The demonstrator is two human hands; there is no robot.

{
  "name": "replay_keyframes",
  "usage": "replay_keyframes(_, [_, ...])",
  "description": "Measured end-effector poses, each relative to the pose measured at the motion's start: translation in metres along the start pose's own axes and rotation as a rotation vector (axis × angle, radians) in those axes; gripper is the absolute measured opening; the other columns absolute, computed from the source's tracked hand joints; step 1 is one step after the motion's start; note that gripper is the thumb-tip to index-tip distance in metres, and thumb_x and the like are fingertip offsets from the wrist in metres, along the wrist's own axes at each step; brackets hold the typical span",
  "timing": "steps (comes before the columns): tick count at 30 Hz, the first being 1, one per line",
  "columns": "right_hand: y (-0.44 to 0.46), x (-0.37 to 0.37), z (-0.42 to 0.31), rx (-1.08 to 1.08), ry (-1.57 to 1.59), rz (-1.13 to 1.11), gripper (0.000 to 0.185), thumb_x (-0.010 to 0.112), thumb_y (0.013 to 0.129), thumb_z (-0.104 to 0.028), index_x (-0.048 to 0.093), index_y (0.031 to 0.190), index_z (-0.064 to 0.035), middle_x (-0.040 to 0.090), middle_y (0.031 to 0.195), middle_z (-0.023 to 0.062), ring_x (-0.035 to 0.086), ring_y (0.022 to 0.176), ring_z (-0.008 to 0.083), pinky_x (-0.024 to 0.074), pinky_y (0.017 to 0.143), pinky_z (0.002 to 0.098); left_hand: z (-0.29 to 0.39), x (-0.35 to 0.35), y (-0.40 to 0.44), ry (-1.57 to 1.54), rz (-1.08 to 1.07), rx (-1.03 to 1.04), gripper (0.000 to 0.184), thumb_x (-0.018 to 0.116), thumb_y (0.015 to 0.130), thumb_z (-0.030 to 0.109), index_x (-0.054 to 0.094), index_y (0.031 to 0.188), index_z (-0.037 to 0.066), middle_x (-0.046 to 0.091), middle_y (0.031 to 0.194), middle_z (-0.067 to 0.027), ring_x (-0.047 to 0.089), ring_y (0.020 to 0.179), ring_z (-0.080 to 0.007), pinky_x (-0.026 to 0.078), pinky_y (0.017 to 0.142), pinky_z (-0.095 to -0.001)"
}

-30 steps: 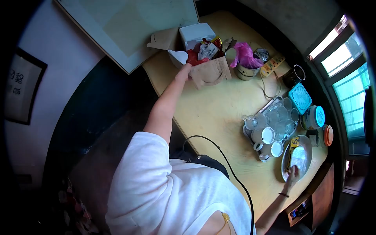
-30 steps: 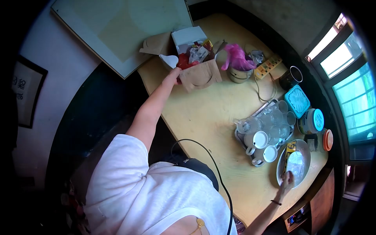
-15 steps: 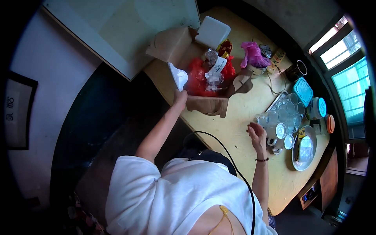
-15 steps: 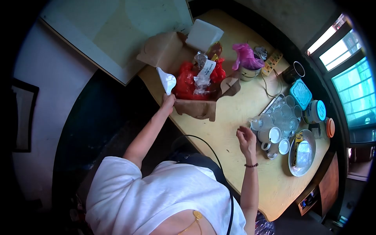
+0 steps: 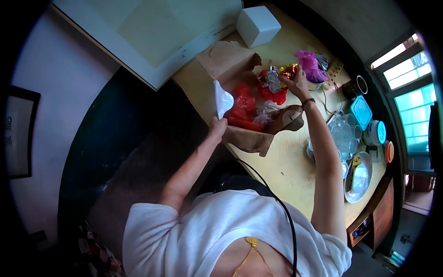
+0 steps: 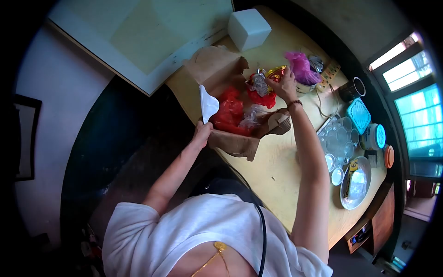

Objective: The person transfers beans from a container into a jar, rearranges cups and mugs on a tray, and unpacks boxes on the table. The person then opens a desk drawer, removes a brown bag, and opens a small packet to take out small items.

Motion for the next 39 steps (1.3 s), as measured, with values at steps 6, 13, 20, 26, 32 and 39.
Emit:
replay_keyframes(6, [-0.016,0.131,0.001,-0.057,0.346,-0.793,0.056,0.073,0.073,-0.031,0.052,0.115,-0.0009,0.064,0.100,0.0138,0.060,0.092,0.0210,0.0460,0.084,0.0322,0.020,0.010,-0.004,-0.127,-0.044,-0.022,0.056,0.061,0.077,0.025,0.043,0.124,0.000,0.052,0.115,-0.0133,0.050,0.104,-0.0223,0.043,0.085,-0.0323])
replay_keyframes(13, [-0.113,0.135,-0.090,-0.556,0.394,-0.943,0.043,0.057,0.073,-0.013,0.052,0.114,-0.0028,0.061,0.097,0.0216,0.059,0.090,0.0337,0.0463,0.079,0.0401,0.039,0.046,-0.009,-0.256,-0.199,-0.036,0.065,0.072,0.074,0.040,0.048,0.120,0.002,0.054,0.112,-0.0091,0.051,0.105,-0.0181,0.042,0.088,-0.0341])
replay_keyframes(20, [-0.126,0.102,-0.113,-0.652,0.511,-0.971,0.033,0.054,0.079,-0.012,0.056,0.110,-0.0010,0.061,0.096,0.0206,0.059,0.089,0.0322,0.0464,0.079,0.0367,-0.015,0.040,0.028,-0.368,0.056,-0.013,0.032,0.059,0.082,0.015,0.053,0.111,0.003,0.059,0.098,-0.0099,0.059,0.085,-0.0206,0.050,0.071,-0.0338])
replay_keyframes(26, [-0.097,0.074,-0.110,-0.560,0.546,-1.073,0.027,0.059,0.080,-0.017,0.062,0.102,-0.0012,0.063,0.093,0.0177,0.062,0.085,0.0241,0.0480,0.076,0.0339,-0.001,0.031,0.020,-0.150,0.209,-0.015,0.037,0.040,0.071,-0.002,0.057,0.103,-0.009,0.061,0.091,-0.0189,0.058,0.086,-0.0245,0.045,0.075,-0.0354])
replay_keyframes(32, [-0.039,0.016,-0.062,-0.255,0.208,-0.777,0.045,0.058,0.083,-0.035,0.058,0.111,-0.0003,0.063,0.099,0.0195,0.062,0.091,0.0294,0.0482,0.080,0.0358,-0.019,0.039,0.047,-0.082,0.078,-0.057,0.042,0.038,0.071,-0.004,0.055,0.110,-0.004,0.062,0.096,-0.0189,0.059,0.091,-0.0270,0.044,0.080,-0.0343])
replay_keyframes(39, [0.021,0.023,-0.053,-0.309,-0.021,-0.415,0.060,0.062,0.080,-0.041,0.050,0.117,0.0054,0.060,0.100,0.0266,0.060,0.091,0.0375,0.0478,0.080,0.0385,0.002,0.037,0.027,-0.133,0.063,-0.008,0.046,0.037,0.072,-0.006,0.051,0.115,-0.002,0.060,0.104,-0.0168,0.057,0.098,-0.0258,0.042,0.085,-0.0335])
Point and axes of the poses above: each hand's wrist, its own y-axis towards the middle knuckle, its own x-axis out of the palm, z = x × y, the point moved 6 cm from there along y, towards the middle knuckle
